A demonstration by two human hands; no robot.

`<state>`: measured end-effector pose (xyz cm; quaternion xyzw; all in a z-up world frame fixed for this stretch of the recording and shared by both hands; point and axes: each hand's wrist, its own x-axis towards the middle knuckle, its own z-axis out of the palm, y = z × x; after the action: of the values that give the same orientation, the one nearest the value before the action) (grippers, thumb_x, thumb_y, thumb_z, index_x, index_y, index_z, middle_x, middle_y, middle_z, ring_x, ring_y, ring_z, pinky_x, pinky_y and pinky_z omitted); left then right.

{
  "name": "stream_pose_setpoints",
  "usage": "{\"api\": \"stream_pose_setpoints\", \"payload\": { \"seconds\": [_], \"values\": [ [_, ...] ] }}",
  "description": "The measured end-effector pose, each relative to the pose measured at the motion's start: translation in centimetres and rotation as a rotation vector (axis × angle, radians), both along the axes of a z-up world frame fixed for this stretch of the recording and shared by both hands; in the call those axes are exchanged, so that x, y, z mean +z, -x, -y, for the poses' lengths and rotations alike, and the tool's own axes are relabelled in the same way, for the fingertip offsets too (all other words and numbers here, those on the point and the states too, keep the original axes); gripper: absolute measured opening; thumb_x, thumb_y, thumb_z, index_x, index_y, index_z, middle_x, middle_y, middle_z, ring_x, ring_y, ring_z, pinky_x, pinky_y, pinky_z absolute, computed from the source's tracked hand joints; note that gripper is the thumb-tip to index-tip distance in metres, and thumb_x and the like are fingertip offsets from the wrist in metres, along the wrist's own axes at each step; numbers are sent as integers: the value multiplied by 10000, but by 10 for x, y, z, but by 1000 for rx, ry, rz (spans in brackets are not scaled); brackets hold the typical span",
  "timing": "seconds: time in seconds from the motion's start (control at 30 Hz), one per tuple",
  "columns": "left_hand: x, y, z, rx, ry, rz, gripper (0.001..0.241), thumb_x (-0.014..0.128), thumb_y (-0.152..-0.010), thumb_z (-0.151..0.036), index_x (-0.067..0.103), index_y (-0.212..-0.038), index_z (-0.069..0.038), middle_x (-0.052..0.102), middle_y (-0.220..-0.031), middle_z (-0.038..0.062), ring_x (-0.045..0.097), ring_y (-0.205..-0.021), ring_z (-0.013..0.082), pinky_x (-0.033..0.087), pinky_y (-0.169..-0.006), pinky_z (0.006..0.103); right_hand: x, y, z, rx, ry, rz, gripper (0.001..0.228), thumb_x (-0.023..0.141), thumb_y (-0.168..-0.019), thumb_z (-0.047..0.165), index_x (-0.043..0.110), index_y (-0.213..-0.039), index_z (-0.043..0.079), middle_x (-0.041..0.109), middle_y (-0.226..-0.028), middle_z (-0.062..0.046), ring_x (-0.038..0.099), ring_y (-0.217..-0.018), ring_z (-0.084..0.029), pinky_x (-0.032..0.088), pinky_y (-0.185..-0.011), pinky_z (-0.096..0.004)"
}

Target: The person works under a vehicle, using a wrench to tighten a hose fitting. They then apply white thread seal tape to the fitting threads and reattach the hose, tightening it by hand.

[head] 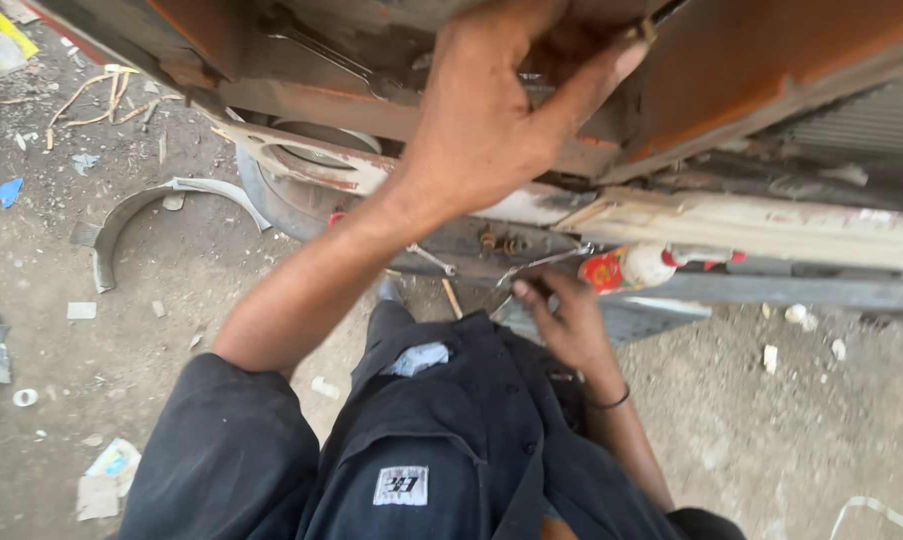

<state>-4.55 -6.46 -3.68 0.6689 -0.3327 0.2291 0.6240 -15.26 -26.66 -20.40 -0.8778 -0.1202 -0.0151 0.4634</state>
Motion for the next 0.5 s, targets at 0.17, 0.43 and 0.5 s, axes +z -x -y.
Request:
{"api": "stream_pose_setpoints", "payload": {
  "seconds": [0.17,0.43,0.5],
  "values": [
    [21,-9,-25,-80,-147,73,170,742,-1097,-160,674,-1201,-44,754,-1028,61,750,-856,128,612,-776,266,4,-4,-8,-74,-45,21,123,688,-988,113,691,-1041,2,727,-856,-105,683,-738,-161,537,-680,-295],
    [-45,-17,-82,-88,-217,-14,293,738,-1049,-136,629,-1296,-19,713,-1032,70,711,-852,120,571,-762,255,10,-25,-54,-57,72,7,163,691,-980,105,689,-1096,-9,730,-958,-129,678,-735,-195,527,-667,-319],
    [-100,-9,-110,-10,-191,-133,269,754,-1030,-133,666,-1254,-15,714,-1018,89,678,-827,139,548,-747,267,10,-26,-66,-61,84,-25,171,690,-981,111,693,-1109,-3,735,-953,-128,686,-737,-203,526,-665,-323]
  ]
}}
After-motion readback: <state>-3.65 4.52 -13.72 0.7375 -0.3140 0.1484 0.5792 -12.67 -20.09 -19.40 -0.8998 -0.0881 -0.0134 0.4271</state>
